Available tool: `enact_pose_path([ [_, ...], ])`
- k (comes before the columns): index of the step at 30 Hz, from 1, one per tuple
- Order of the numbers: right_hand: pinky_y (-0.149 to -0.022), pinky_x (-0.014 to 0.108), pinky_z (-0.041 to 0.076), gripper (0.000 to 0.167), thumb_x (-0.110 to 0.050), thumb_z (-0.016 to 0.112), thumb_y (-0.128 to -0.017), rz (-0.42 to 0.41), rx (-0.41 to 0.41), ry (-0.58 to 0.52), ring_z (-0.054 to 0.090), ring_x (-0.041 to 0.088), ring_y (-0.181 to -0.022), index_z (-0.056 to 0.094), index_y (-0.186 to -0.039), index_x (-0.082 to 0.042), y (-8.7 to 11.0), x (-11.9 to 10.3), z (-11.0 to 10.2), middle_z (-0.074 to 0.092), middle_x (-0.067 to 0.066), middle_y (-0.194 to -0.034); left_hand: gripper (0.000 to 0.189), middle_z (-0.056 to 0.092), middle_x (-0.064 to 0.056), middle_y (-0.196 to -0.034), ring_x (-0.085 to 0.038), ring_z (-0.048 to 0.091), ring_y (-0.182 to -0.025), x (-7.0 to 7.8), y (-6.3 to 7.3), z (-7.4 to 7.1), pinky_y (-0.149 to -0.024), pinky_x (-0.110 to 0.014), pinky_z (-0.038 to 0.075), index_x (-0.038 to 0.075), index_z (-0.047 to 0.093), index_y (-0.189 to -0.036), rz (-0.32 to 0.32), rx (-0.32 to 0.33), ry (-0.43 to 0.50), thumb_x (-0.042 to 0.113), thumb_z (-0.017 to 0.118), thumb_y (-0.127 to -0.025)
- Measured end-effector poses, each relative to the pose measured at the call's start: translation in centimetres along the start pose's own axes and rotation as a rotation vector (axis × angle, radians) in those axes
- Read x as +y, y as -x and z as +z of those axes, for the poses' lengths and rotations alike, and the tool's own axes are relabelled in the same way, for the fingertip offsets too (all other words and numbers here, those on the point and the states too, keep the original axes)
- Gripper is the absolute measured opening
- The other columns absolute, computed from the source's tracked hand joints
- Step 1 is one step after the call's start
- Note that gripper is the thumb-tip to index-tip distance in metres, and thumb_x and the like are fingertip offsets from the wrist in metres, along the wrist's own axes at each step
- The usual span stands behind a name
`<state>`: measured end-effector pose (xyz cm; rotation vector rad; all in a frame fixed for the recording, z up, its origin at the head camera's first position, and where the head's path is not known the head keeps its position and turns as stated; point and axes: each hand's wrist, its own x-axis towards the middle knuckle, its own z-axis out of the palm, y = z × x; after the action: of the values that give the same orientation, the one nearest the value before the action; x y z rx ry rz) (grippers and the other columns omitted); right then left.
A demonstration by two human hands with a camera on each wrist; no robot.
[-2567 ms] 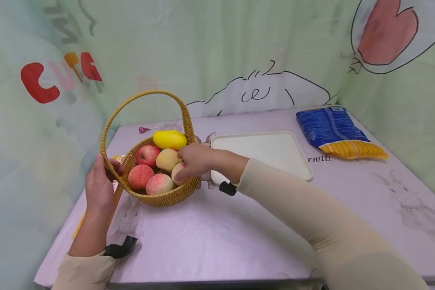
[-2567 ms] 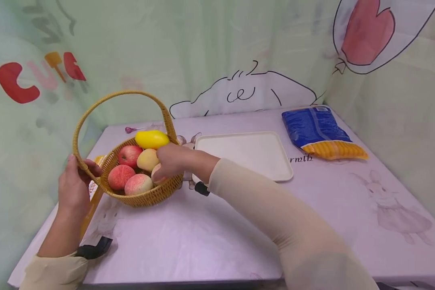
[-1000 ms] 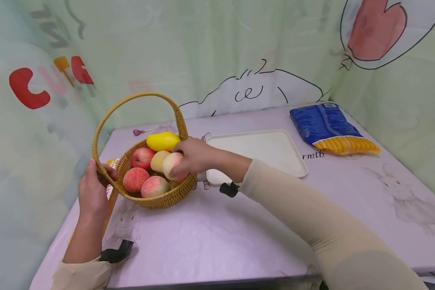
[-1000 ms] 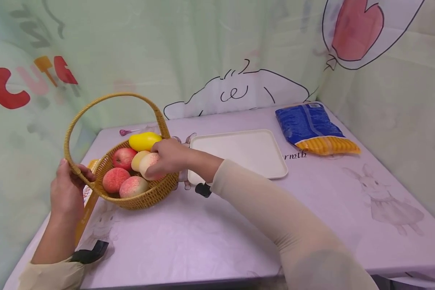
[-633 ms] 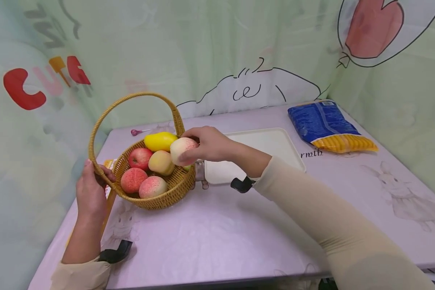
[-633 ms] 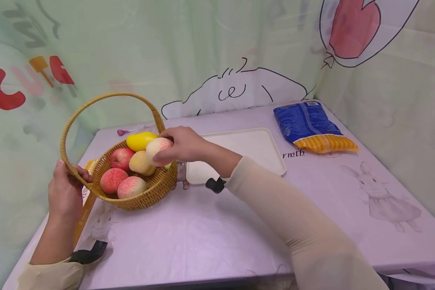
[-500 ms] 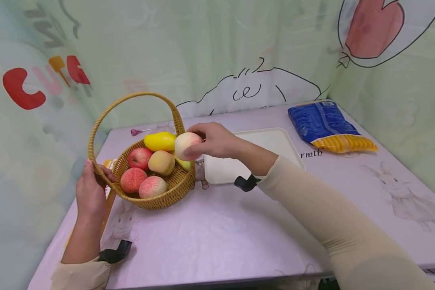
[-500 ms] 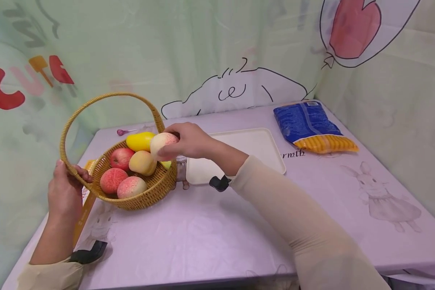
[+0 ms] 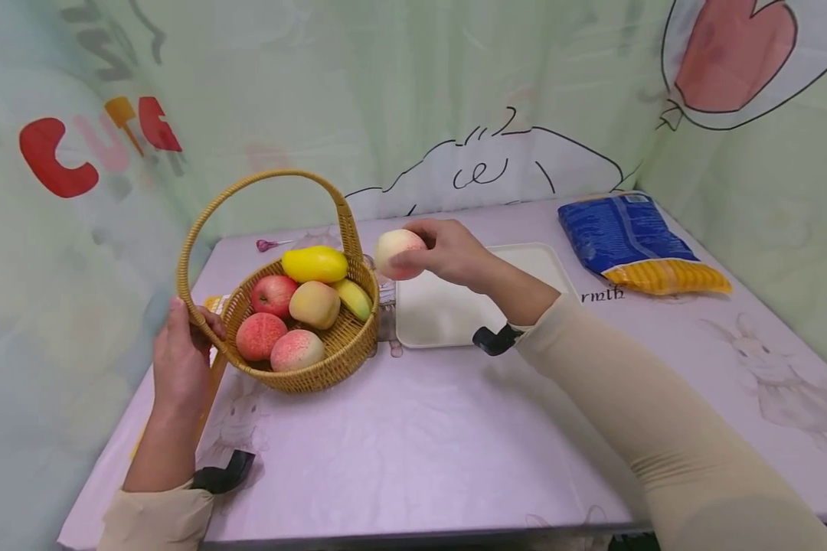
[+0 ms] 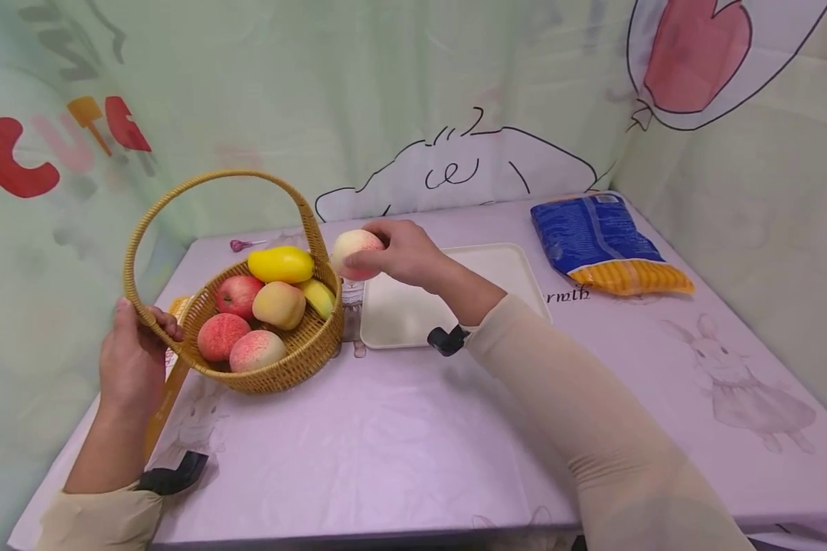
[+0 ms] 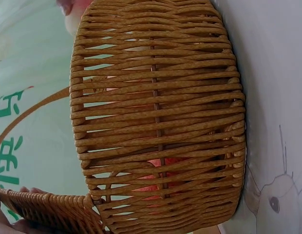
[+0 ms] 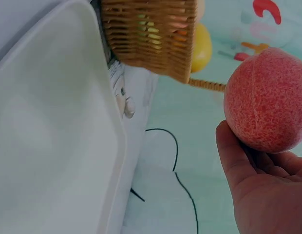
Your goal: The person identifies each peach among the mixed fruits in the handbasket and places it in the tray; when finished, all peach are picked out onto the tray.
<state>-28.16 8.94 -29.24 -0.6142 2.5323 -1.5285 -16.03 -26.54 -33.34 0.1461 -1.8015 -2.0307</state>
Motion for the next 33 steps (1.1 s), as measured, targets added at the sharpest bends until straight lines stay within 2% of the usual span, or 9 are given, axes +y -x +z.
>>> enact_pose_path([
  [6,-0.093,0.039,0.048,0.046,-0.031,0.080,-0.089,0.060,0.043,0.022,0.062,0.023,-0.105,0.067,-0.129,-0.011,-1.6,1.5,-0.2,0.071,0.009,-0.119,0.049,0.057,-0.001,-0.081,-0.020,0.053,-0.082,0.0,-0.2,-0.1,-0.084,-0.023,0.048,0.006,0.057,-0.090,-0.011,0.010,-0.020,0.047,0.038,-0.111],
  [12,-0.093,0.039,0.047,0.045,-0.034,0.079,-0.090,0.138,0.061,0.044,0.060,0.024,-0.106,0.067,-0.125,-0.008,-3.2,3.0,-0.2,0.068,0.009,-0.120,0.049,0.057,-0.001,-0.080,-0.019,0.054,-0.080,0.0,-0.2,-0.1,-0.083,-0.023,0.049,0.006,0.058,-0.089,-0.008,0.011,-0.009,0.046,0.039,-0.111],
  [23,-0.101,0.045,0.049,0.061,-0.043,0.075,-0.092,0.261,0.058,0.150,0.057,0.028,-0.117,0.060,-0.137,-0.004,-5.5,5.9,0.8,0.063,0.013,-0.134,0.051,0.056,-0.002,-0.084,-0.021,0.052,-0.085,-0.1,-0.1,-0.2,-0.085,-0.022,0.047,0.007,0.057,-0.092,-0.011,0.013,-0.055,0.051,0.039,-0.110],
  [33,-0.104,0.046,0.049,0.069,-0.046,0.076,-0.091,0.287,0.069,0.215,0.055,0.030,-0.119,0.056,-0.140,-0.001,-6.4,7.3,1.7,0.060,0.016,-0.138,0.052,0.055,-0.003,-0.086,-0.020,0.051,-0.086,-0.2,-0.2,-0.1,-0.084,-0.022,0.047,0.006,0.057,-0.094,-0.015,-0.001,-0.060,0.053,0.039,-0.110],
])
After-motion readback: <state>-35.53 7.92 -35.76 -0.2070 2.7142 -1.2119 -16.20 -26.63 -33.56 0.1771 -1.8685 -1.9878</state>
